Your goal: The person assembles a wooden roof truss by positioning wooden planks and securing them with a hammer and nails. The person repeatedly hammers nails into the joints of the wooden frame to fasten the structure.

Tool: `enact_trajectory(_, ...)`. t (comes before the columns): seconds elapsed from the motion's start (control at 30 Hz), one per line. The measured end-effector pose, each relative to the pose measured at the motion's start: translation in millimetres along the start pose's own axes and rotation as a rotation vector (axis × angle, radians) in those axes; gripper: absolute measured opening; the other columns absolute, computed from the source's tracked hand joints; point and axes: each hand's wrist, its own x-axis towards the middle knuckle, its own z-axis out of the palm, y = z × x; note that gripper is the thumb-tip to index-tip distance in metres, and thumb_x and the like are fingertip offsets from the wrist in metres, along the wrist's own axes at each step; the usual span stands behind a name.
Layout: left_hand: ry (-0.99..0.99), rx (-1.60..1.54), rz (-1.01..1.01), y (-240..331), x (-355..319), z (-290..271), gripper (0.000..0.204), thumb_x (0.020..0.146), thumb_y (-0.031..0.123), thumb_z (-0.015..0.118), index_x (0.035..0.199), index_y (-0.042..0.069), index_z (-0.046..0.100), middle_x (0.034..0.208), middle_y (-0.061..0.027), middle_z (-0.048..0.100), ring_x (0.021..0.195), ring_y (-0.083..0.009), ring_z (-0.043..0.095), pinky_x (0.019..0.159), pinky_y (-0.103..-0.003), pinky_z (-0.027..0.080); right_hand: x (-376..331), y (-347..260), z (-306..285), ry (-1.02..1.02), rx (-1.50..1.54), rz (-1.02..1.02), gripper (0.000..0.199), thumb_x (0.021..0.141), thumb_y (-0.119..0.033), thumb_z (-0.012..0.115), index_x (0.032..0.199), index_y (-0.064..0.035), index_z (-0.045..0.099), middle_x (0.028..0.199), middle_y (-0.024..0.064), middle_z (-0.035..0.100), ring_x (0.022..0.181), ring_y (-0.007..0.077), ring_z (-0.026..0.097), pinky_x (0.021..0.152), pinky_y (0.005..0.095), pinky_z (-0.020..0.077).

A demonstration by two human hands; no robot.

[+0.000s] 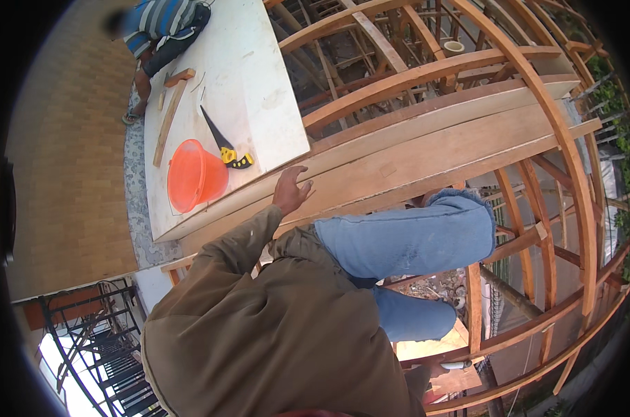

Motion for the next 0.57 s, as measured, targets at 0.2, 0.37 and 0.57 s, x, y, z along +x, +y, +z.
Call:
enact_trajectory(0.2,0.351,0.332,-0.505,-98,53,-41,0.067,0.084,0.007,0.062,0.147,-0.001,0.041,0.158,-0.0267,0.032,0.147,-0.0422,0.031,0.114,-0.056,0.037,-3,-9,-4,-0.006,0.03,-0.053,0.07,0.092,-0.046,0.069,0.143,-0.0048,0.044,0.111,0.0255,0.071,0.1,0.0475,0.07,0.085,0.0581,0.0589)
enact_trajectory(0.37,-0.3,0.547,-0.679,-175,82,-74,0.067,0.093,0.011,0.057,0.156,0.008,0.034,0.149,-0.0223,0.051,0.138,-0.0419,0.049,0.11,-0.051,0.046,-1,6,3,-0.012,0.088,-0.056,0.07,0.09,-0.045,0.071,0.142,-0.0054,0.045,0.112,0.0257,0.071,0.101,0.0478,0.07,0.085,0.0578,0.0589)
enact_trajectory(0.57,-0.417,0.682,-0.474,-164,82,-77,0.073,0.089,0.011,0.068,0.156,0.012,0.037,0.137,-0.0261,0.062,0.128,-0.0371,0.061,0.105,-0.043,0.05,8,29,24,-0.001,0.153,-0.04,0.077,0.091,-0.045,0.069,0.147,-0.0044,0.037,0.118,0.0313,0.068,0.105,0.0508,0.068,0.091,0.0604,0.0556)
